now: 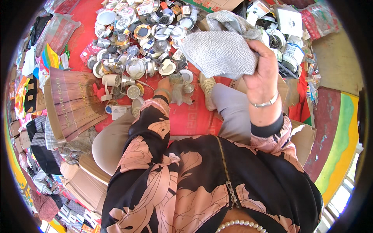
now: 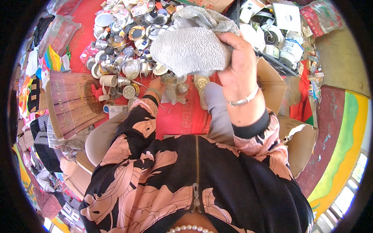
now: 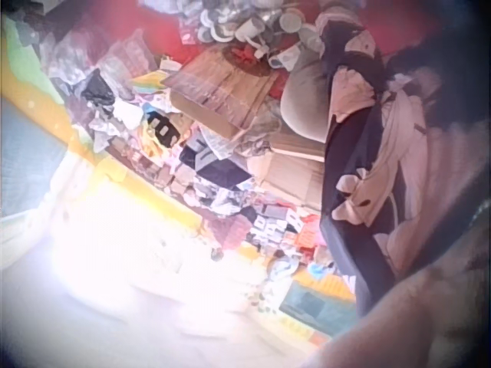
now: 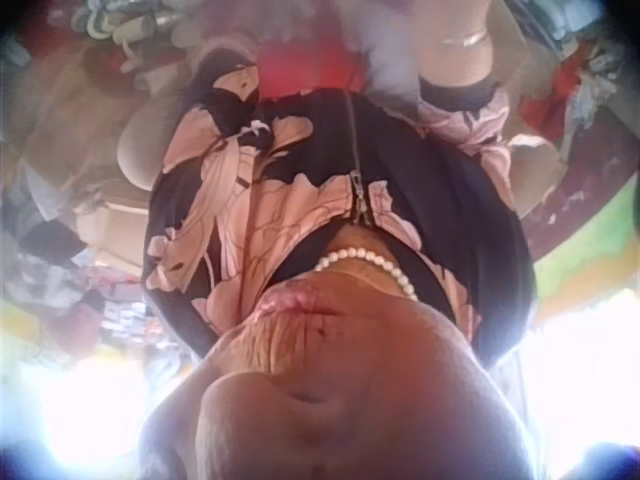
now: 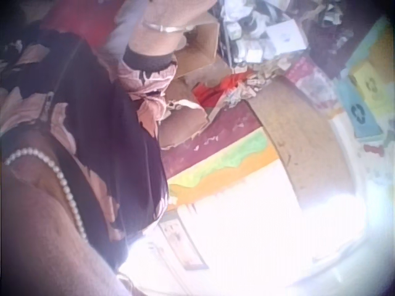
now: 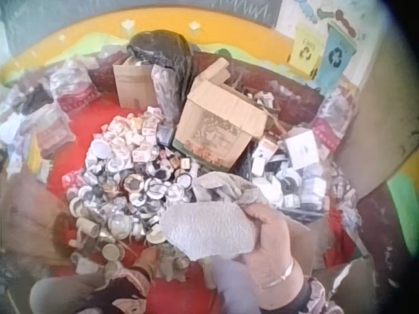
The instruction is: The person cleans various ceramic items using a cloth, picking items from a box and wiping them individually before placing them into another container.
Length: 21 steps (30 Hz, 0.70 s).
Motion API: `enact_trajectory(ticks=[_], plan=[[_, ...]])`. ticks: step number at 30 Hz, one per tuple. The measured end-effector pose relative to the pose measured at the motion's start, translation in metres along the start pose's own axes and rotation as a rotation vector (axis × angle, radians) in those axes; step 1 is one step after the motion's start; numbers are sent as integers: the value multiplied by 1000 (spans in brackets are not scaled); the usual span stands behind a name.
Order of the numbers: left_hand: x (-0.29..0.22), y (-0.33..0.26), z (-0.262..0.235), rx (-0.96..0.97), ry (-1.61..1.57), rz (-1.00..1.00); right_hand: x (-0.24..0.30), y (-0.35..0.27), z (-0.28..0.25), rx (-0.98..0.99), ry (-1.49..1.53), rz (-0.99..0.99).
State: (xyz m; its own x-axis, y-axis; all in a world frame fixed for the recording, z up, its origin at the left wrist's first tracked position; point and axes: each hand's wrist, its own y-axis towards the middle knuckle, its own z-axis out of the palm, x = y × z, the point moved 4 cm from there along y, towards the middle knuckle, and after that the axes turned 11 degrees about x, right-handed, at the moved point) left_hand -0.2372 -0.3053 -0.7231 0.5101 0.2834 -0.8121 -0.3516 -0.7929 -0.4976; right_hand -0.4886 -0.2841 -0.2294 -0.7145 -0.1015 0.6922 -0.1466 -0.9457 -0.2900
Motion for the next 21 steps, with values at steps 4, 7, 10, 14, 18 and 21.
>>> enact_trajectory(ticks=[4, 7, 10, 14, 18, 21], plan=[[-39, 27, -4, 13, 295, -270, 14, -8, -16, -17, 106, 52], [31, 53, -13, -209, 8, -517, 9, 1, -8, 62, 169, 136], [15, 55, -18, -131, 48, -365, 12, 2, -14, 44, 150, 120], [-64, 21, -21, -222, -996, -489, 16, -2, -22, -17, 129, 64], [-73, -10, -41, -105, -1225, -378, 11, -1, -14, 30, 129, 116], [-76, -40, -53, -2, -1108, -328, 8, -2, -10, 50, 96, 96]])
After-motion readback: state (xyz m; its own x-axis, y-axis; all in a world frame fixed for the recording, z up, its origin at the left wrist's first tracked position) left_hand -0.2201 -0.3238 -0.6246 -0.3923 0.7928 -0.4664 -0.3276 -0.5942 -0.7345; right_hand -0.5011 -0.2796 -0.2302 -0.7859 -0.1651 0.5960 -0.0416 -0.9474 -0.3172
